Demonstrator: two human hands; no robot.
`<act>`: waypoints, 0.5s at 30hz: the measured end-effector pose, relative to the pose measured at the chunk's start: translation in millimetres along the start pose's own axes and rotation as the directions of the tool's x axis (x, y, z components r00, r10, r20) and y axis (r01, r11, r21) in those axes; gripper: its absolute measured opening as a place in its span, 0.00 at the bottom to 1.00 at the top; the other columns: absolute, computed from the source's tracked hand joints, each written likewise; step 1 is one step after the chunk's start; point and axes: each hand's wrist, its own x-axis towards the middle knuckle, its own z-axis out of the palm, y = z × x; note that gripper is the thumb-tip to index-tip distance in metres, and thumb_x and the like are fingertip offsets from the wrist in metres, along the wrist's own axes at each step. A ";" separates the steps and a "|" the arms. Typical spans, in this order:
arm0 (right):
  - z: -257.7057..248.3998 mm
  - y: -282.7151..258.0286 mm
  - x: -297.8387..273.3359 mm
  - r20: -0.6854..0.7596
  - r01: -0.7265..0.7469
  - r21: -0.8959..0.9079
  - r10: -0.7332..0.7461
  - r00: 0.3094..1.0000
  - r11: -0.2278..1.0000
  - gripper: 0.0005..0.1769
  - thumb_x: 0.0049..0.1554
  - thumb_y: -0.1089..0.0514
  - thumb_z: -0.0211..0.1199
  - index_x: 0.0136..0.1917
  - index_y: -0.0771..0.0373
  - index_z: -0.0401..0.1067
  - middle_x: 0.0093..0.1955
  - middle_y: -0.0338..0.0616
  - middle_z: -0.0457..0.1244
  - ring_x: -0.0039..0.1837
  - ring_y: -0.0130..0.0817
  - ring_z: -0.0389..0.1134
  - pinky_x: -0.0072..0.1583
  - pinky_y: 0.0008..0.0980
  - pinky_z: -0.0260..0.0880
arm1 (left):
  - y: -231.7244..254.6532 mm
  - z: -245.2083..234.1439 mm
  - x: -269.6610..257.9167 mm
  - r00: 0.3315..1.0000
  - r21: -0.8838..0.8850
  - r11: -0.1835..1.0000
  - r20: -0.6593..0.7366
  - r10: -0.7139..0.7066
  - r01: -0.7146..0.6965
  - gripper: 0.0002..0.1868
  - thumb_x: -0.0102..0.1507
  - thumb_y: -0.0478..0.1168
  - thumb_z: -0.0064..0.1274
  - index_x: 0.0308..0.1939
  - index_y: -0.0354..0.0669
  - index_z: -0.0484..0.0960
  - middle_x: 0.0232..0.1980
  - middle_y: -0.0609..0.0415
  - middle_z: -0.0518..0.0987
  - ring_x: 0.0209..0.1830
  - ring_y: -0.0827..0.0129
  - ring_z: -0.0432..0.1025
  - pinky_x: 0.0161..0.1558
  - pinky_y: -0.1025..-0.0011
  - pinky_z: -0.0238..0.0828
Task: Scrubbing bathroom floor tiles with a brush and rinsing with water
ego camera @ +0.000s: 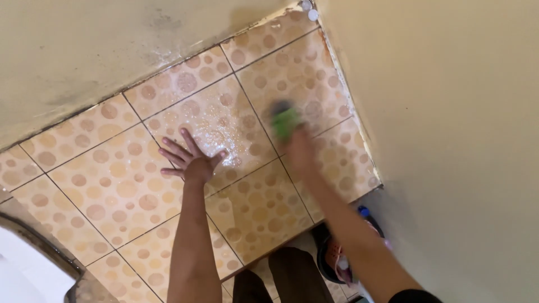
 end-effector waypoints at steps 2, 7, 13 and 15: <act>-18.3 -69.2 -84.4 -0.055 0.168 0.067 -0.165 0.985 0.984 0.29 0.57 0.47 0.62 0.71 0.49 0.66 0.50 0.46 0.62 0.50 0.48 0.71 0.51 0.52 0.74 | -7.1 21.7 -0.8 0.996 -0.002 0.999 -0.078 0.048 -0.048 0.60 0.62 0.70 0.48 0.81 0.64 0.20 0.79 0.36 0.14 0.77 0.36 0.09 0.65 0.22 0.11; -90.3 -91.3 -98.6 0.546 -0.185 0.368 -0.051 0.836 0.911 0.39 0.51 0.19 0.45 0.54 0.51 0.74 0.41 0.39 0.68 0.43 0.35 0.72 0.46 0.37 0.68 | -40.6 52.1 -33.8 0.967 -0.062 0.980 -0.186 0.173 -0.187 0.41 0.71 0.56 0.40 0.83 0.70 0.35 0.84 0.45 0.28 0.83 0.43 0.23 0.73 0.28 0.23; -99.0 90.4 -27.2 0.010 -0.128 -0.004 0.128 0.992 0.992 0.37 0.54 0.33 0.63 0.75 0.32 0.60 0.63 0.43 0.57 0.64 0.51 0.66 0.56 0.64 0.68 | -79.0 104.7 -56.9 0.936 -0.008 0.974 -0.277 0.216 -0.227 0.38 0.70 0.57 0.44 0.82 0.71 0.46 0.85 0.47 0.38 0.84 0.46 0.30 0.75 0.32 0.33; -90.9 118.9 -31.2 -0.193 -0.164 0.024 0.165 0.967 0.986 0.47 0.56 0.38 0.67 0.81 0.28 0.44 0.55 0.47 0.59 0.58 0.54 0.70 0.53 0.62 0.73 | -86.9 122.5 -58.6 0.874 -0.018 0.955 -0.409 0.263 -0.296 0.42 0.65 0.52 0.55 0.81 0.72 0.53 0.84 0.48 0.44 0.82 0.42 0.39 0.71 0.28 0.41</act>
